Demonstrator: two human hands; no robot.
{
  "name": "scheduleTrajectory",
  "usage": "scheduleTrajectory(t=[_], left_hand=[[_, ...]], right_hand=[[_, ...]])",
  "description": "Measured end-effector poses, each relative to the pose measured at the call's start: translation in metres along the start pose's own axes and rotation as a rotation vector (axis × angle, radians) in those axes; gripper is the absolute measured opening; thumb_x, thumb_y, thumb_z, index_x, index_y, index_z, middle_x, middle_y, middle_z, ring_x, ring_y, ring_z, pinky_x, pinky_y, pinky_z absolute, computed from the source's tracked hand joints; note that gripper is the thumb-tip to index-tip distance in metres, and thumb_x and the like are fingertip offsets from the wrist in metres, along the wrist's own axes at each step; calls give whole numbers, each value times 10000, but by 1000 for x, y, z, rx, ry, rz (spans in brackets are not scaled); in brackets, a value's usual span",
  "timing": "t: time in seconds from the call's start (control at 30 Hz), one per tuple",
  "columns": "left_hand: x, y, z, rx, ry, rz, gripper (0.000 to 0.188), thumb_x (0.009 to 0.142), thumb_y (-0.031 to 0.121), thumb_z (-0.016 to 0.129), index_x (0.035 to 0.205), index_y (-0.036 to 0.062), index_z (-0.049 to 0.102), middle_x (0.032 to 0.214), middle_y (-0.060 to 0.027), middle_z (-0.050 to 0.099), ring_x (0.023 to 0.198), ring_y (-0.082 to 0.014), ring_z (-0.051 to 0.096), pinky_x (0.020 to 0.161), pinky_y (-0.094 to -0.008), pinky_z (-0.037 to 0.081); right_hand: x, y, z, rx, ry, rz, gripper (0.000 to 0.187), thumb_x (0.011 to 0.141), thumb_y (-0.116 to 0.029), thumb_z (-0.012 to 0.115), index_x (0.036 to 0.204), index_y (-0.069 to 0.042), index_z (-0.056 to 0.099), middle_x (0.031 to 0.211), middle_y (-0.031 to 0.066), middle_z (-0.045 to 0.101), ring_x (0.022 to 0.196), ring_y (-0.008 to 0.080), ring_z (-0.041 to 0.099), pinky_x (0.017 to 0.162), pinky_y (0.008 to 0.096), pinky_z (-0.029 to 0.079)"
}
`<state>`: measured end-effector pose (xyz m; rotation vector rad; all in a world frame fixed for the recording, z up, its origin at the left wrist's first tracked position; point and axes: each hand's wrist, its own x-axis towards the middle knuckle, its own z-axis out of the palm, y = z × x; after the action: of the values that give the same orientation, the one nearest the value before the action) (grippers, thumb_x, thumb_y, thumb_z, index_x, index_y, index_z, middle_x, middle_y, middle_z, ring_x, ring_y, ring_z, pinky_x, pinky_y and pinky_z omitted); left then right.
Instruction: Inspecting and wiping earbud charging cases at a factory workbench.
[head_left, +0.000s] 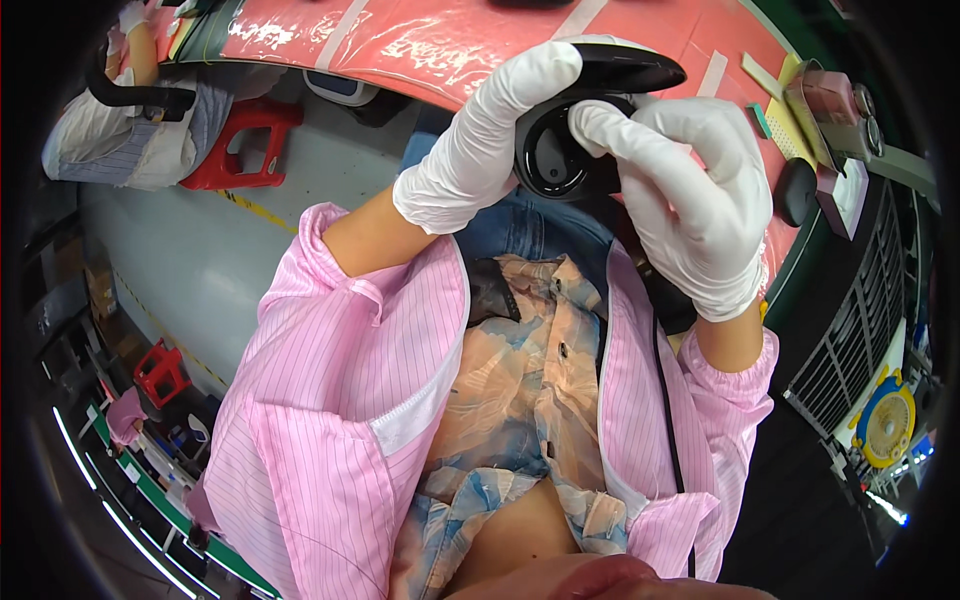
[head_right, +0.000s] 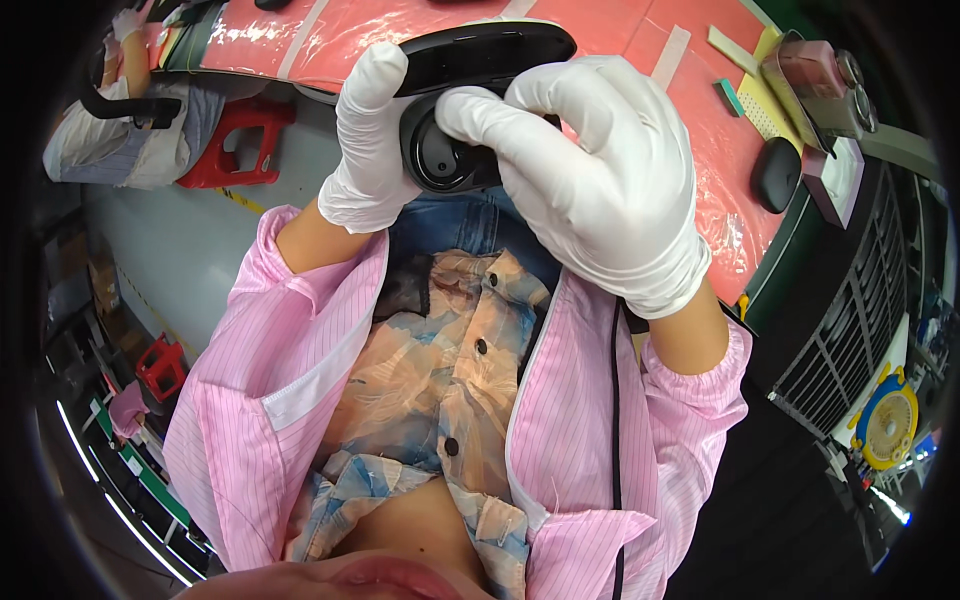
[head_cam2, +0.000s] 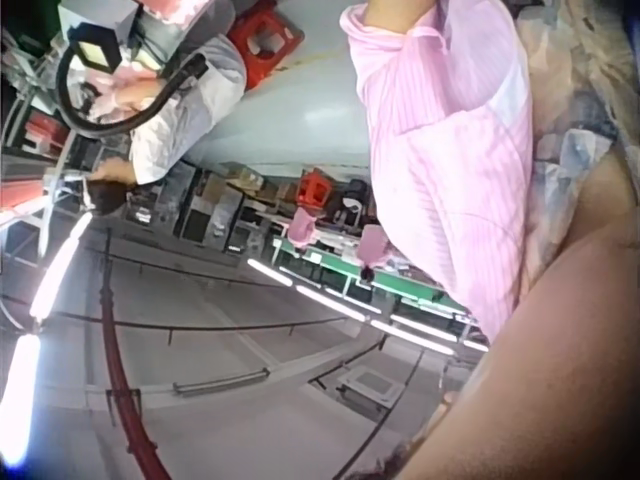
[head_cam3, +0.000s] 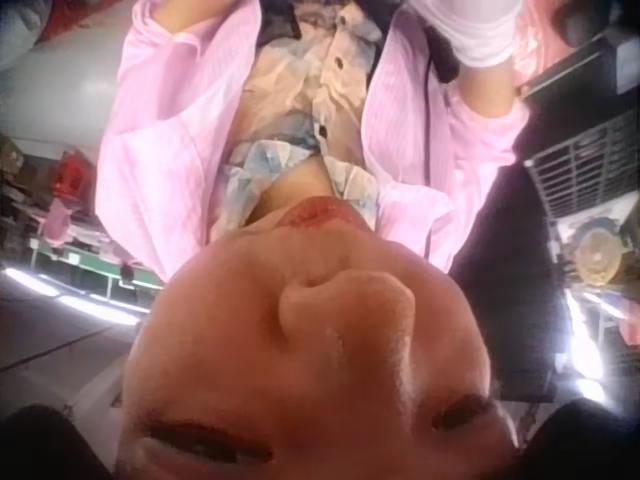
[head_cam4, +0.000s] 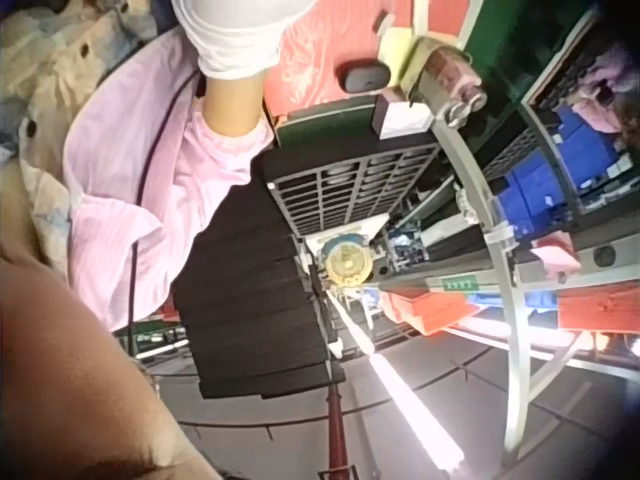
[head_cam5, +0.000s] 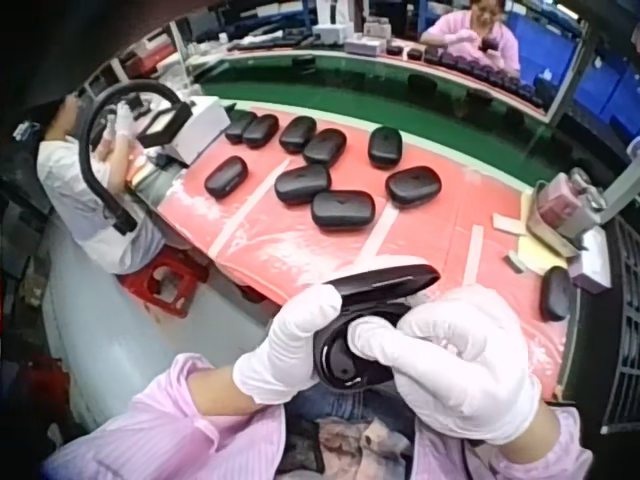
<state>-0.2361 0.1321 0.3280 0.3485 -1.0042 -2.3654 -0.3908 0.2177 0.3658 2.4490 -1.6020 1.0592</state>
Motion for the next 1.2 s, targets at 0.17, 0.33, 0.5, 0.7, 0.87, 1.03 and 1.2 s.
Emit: scheduleTrajectory(t=[0.17, 0.33, 0.5, 0.7, 0.87, 1.03, 1.2], left_hand=[[-1, 3, -5, 105, -75, 67, 545, 940, 419, 473, 1261, -12, 566, 1124, -101, 633, 1028, -170, 592, 940, -298, 459], [-1, -3, -7, -75, -120, 18, 539, 949, 426, 480, 1248, -14, 565, 1120, -94, 632, 1042, -156, 592, 951, -288, 459], [-5, 6, 7, 5, -109, -9, 549, 950, 443, 483, 1272, 3, 552, 1176, -98, 617, 1092, -180, 578, 969, -310, 459], [-1, -2, -7, -28, -27, 28, 685, 929, 547, 504, 1289, -35, 530, 1142, -141, 640, 1033, -197, 634, 915, -327, 530], [5, 7, 3, -2, 103, -34, 987, 843, 776, 398, 1376, -54, 430, 1281, -273, 555, 1136, -380, 604, 957, -463, 526], [6, 6, -1, -573, 15, -61, 863, 910, 721, 330, 1412, 24, 414, 1292, -281, 542, 1141, -412, 593, 975, -504, 510], [5, 10, 7, -379, 246, -196, 809, 928, 696, 322, 1410, 55, 433, 1302, -264, 546, 1146, -401, 593, 985, -482, 504]], right_hand=[[1, -11, -5, -99, -147, 15, 409, 610, 27, 699, 994, -112, 737, 806, 32, 570, 738, 228, 568, 642, 345, 458], [-7, 6, -7, -55, -23, 45, 403, 640, 53, 684, 1014, -91, 734, 828, 24, 597, 740, 210, 574, 651, 324, 470], [9, -17, 0, 36, -196, -23, 367, 652, 19, 676, 985, -122, 739, 824, 18, 571, 761, 199, 567, 666, 321, 459], [3, 0, -27, -268, -228, 153, 336, 695, 30, 663, 997, -112, 703, 819, 47, 574, 747, 249, 569, 650, 352, 452], [-33, 9, -27, 229, -77, 432, 274, 784, 57, 627, 1024, -58, 695, 858, 78, 626, 798, 209, 608, 725, 330, 507], [-83, 7, 13, 810, 381, 924, 186, 873, 52, 597, 1041, 29, 673, 961, 90, 641, 910, 169, 607, 874, 303, 469], [-86, 2, 28, 985, 430, 1019, 164, 892, 9, 604, 1037, 33, 675, 954, 65, 626, 907, 143, 568, 904, 287, 435]])
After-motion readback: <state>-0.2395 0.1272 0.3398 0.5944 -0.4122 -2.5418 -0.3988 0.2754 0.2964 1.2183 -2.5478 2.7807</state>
